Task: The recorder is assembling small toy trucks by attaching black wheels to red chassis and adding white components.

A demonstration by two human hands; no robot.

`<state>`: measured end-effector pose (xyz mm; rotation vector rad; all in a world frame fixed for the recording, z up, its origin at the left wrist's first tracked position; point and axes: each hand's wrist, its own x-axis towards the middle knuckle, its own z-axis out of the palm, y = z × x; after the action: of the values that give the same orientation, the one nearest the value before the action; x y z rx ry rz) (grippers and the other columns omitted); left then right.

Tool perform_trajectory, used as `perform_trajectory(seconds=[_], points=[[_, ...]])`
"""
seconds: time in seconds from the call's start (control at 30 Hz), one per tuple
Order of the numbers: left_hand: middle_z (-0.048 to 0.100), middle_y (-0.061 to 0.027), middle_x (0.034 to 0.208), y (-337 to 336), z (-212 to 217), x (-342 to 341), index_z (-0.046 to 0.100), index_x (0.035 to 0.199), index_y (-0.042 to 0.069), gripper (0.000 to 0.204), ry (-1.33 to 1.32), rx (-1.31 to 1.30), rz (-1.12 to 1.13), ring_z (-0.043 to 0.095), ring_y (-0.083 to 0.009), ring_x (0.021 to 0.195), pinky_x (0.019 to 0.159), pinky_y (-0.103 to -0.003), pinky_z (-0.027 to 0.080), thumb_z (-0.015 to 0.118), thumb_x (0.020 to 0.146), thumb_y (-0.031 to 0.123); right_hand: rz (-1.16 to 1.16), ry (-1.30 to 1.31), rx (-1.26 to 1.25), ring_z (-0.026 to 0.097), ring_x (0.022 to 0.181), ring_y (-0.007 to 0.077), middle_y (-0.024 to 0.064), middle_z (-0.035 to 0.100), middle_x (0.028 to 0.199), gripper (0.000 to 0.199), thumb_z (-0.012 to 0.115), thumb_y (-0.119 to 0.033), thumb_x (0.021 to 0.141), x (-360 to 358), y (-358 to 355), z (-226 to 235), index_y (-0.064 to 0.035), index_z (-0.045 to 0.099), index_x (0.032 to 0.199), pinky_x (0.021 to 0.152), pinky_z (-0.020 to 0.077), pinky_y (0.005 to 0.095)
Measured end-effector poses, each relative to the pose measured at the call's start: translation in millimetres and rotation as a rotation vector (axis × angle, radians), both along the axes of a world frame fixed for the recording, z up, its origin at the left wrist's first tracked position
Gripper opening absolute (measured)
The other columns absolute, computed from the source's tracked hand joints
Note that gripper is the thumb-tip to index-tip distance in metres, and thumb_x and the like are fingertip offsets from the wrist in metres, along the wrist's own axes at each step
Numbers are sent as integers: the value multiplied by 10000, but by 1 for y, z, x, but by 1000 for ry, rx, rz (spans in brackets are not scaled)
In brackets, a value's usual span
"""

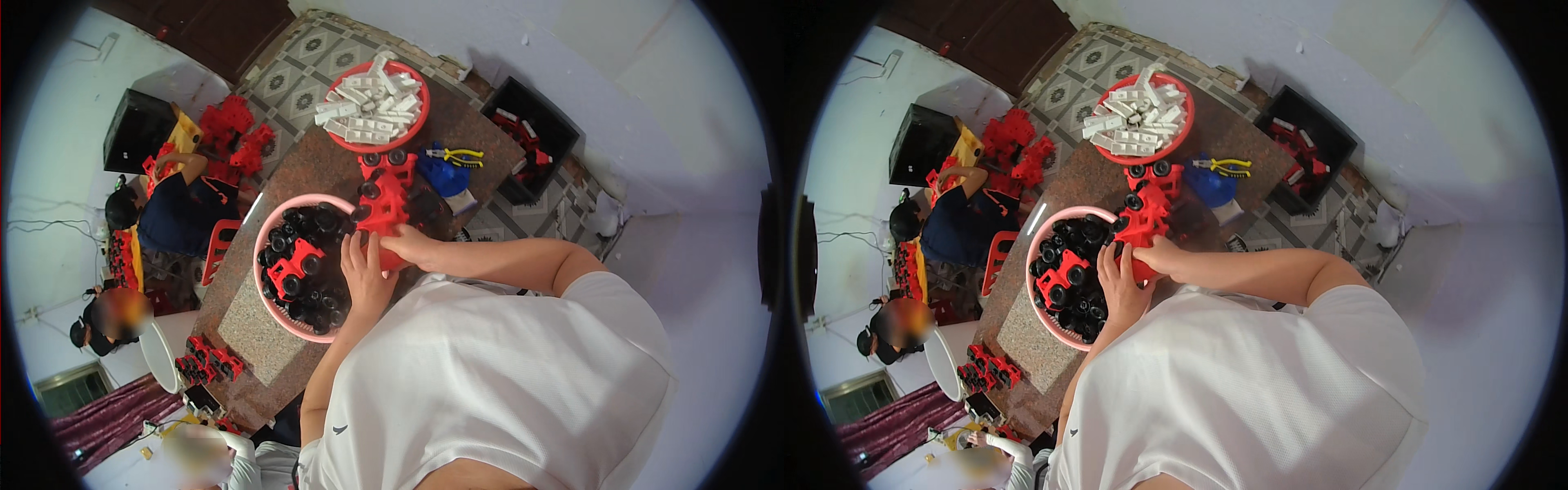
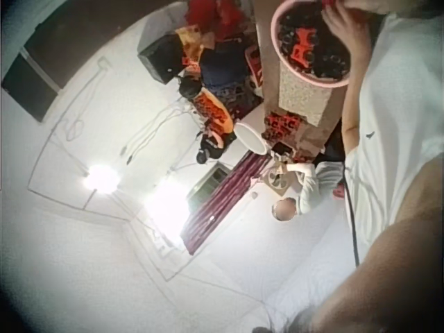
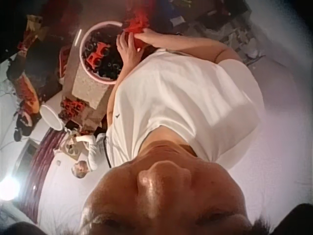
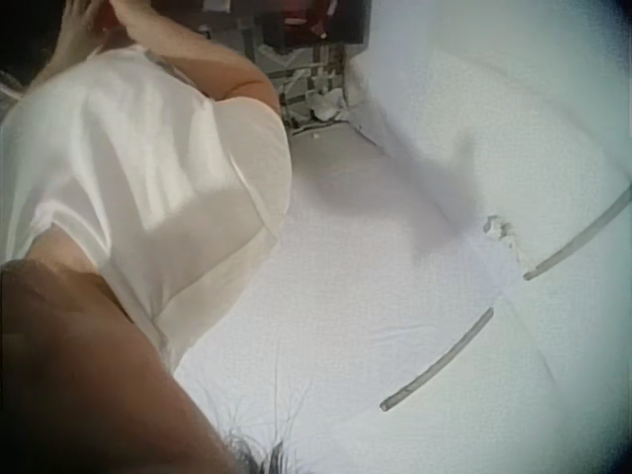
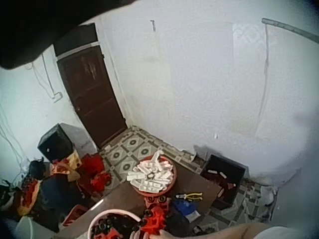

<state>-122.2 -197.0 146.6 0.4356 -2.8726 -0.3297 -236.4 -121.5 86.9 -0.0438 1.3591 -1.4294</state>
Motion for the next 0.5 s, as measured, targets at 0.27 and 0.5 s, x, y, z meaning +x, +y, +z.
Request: perform_trajectory(seconds=[0.27, 0.5], points=[[520, -151, 1196, -37, 5, -43, 516, 1202, 20, 703, 27, 687, 380, 520, -305, 1099, 919, -392, 451, 848, 595, 141, 768, 315, -62, 683, 830, 208, 156, 700, 906, 465, 494, -432, 942, -195, -19, 38, -4, 675, 963, 717, 541, 332], [583, -111, 1171, -6, 4, -5, 475, 1264, 5, 585, 622, 1613, 724, 578, -196, 1070, 940, -324, 450, 724, 740, 83, 761, 1961, 85, 564, 1069, 342, 159, 573, 1180, 251, 522, -174, 859, -391, -111, -39, -160, 674, 1059, 887, 473, 434]])
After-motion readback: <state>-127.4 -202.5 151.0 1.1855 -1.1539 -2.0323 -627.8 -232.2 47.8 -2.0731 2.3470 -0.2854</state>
